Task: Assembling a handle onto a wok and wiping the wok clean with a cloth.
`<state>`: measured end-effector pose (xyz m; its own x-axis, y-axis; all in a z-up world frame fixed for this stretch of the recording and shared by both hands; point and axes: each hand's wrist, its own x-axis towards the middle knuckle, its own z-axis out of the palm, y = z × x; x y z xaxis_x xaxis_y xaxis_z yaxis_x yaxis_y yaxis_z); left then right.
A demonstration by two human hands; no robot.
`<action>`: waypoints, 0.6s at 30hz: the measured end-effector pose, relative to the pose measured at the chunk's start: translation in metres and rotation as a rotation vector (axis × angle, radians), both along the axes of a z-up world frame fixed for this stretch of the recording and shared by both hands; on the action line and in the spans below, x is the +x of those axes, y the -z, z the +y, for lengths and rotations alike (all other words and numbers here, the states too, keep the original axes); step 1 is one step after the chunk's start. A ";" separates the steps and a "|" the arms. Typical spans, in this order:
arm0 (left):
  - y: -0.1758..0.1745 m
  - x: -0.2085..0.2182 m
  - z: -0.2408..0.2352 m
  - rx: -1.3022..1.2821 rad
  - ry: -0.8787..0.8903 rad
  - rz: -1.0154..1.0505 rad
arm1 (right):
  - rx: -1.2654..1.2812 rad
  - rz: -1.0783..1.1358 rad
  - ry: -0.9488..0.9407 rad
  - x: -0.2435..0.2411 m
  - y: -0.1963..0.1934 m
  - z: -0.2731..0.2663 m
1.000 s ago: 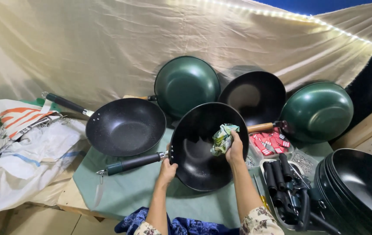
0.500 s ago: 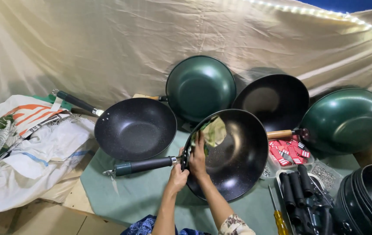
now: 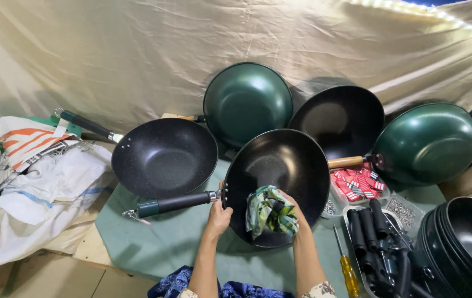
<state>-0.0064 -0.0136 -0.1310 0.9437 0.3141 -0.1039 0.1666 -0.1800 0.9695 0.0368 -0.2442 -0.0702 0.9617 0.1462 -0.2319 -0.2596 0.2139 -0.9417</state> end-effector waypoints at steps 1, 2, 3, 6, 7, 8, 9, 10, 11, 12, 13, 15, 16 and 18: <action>0.004 0.003 0.002 0.000 0.002 -0.001 | 0.000 -0.001 0.002 0.014 0.018 -0.012; 0.009 0.005 0.004 0.010 0.003 0.005 | -0.194 0.003 0.027 0.027 0.036 -0.024; 0.013 0.007 0.005 0.021 0.003 0.011 | -0.389 0.007 0.053 0.041 0.054 -0.035; 0.020 0.010 0.006 0.010 -0.004 0.008 | -0.776 0.002 0.416 0.092 0.159 -0.062; 0.009 0.006 0.005 0.011 -0.006 0.007 | -0.775 0.001 0.414 0.086 0.152 -0.054; -0.002 0.002 0.003 0.010 0.001 0.017 | -0.843 -0.125 0.547 0.081 0.143 -0.047; -0.013 -0.002 0.001 0.010 0.009 0.026 | -0.907 -0.252 0.679 0.076 0.135 -0.040; -0.015 -0.003 0.000 0.011 0.009 0.027 | -0.907 -0.250 0.679 0.061 0.117 -0.024; -0.017 -0.004 -0.001 0.003 0.004 0.014 | -0.899 -0.451 0.649 0.045 0.099 -0.008; -0.019 -0.004 -0.001 -0.005 -0.002 0.000 | -0.884 -0.652 0.616 0.031 0.081 0.008; -0.040 -0.012 -0.002 -0.003 -0.002 0.001 | -0.883 -0.650 0.616 0.024 0.078 0.019; -0.081 -0.028 -0.004 -0.003 0.003 0.000 | -0.873 -0.882 0.497 0.008 0.074 0.038; -0.054 -0.018 -0.002 -0.005 0.006 0.002 | -0.877 -0.880 0.498 -0.004 0.070 0.045; 0.000 0.002 0.003 0.011 -0.011 0.000 | -0.853 -0.971 0.310 -0.028 0.065 0.061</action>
